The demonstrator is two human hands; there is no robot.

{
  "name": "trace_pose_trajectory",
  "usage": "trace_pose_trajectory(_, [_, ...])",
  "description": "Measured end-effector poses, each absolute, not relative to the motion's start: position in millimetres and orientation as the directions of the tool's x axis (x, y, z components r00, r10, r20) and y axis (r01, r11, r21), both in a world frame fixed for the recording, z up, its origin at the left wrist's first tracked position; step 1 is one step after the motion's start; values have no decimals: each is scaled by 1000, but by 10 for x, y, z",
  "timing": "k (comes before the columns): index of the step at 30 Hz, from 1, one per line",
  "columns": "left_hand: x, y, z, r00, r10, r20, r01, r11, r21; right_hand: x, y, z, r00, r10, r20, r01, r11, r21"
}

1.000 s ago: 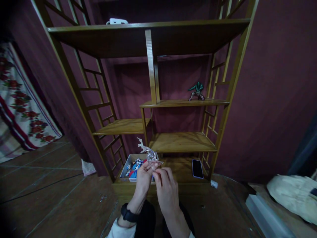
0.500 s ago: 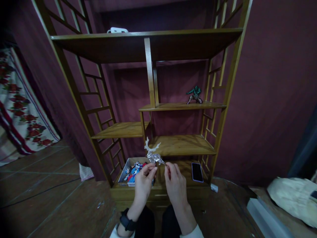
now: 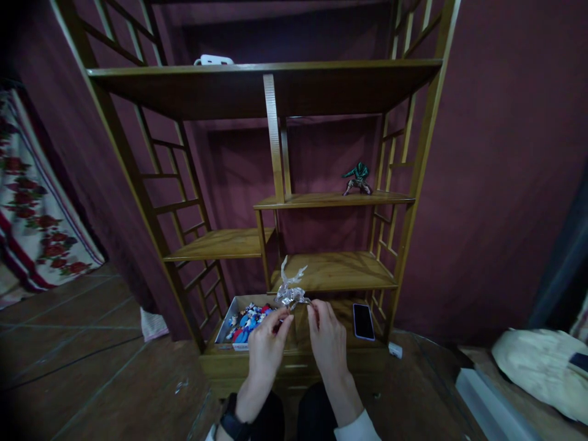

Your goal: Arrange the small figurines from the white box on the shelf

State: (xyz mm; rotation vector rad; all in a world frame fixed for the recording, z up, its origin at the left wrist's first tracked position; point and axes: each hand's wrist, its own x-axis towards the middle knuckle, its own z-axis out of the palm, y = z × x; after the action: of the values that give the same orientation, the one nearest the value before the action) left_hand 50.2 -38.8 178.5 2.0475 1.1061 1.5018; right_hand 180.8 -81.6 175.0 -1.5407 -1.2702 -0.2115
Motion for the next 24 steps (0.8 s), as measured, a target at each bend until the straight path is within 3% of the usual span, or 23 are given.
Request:
trace_pose_trajectory(12, [511, -541, 1844, 324, 595, 735, 470, -776, 421, 1917, -721, 1641, 485, 700, 524, 549, 222, -805])
trace_pose_trajectory(20, [484, -539, 1724, 495, 418, 762, 650, -760, -6, 1984, -675, 1543, 506, 709, 492, 604, 116, -789])
trace_pose_trajectory(24, [472, -552, 1727, 557, 373, 742, 655, -747, -116, 1989, -629, 1530, 505, 713, 487, 539, 180, -823])
